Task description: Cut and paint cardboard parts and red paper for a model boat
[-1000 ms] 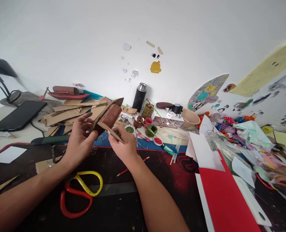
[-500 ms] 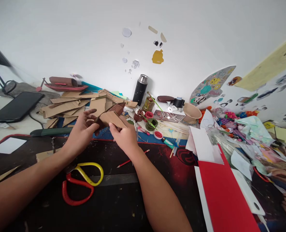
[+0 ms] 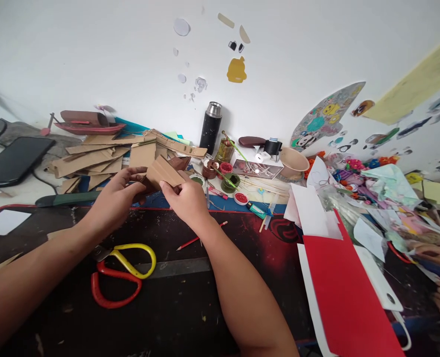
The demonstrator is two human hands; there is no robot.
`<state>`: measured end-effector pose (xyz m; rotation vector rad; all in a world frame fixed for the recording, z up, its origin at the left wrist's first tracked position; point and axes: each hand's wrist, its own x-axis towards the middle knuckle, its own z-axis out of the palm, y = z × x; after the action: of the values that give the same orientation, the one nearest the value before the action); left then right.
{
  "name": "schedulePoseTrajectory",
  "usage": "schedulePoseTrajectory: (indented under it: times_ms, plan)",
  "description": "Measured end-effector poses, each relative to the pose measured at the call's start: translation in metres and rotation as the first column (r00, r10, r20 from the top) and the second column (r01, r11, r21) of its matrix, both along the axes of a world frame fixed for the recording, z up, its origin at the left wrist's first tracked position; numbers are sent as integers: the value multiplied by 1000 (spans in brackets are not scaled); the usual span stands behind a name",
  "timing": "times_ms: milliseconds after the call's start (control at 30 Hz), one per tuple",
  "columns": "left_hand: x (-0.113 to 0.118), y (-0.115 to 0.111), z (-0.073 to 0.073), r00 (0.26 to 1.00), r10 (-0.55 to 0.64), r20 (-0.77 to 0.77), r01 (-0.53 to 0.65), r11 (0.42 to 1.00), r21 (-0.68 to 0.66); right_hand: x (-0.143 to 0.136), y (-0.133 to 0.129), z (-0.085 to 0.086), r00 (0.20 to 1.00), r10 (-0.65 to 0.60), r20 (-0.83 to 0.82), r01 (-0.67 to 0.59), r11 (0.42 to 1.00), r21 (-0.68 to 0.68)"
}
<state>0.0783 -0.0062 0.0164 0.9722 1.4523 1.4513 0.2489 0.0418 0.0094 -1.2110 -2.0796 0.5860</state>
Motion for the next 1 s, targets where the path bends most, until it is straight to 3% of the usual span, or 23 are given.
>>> schedulePoseTrajectory:
  times_ms: [133, 300, 467, 800, 1000]
  plan:
    - [0, 1, 2, 997, -13, 78, 16, 999, -34, 1, 0, 2, 988, 45, -149, -60, 993, -97]
    - [-9, 4, 0, 981, 7, 196, 10, 997, -81, 1, -2, 3, 963, 107, -249, -138, 985, -107]
    - [-21, 10, -3, 974, 53, 220, -30, 994, -107, 1, 0, 3, 971, 91, -220, -116, 988, -102]
    - [-11, 5, 2, 981, -41, 190, 61, 993, -99, -1, 3, -1, 991, 68, -117, -74, 996, -43]
    - [-11, 3, 1, 992, -108, 61, 110, 993, -38, 0, 4, 1, 995, 70, -66, -74, 996, -50]
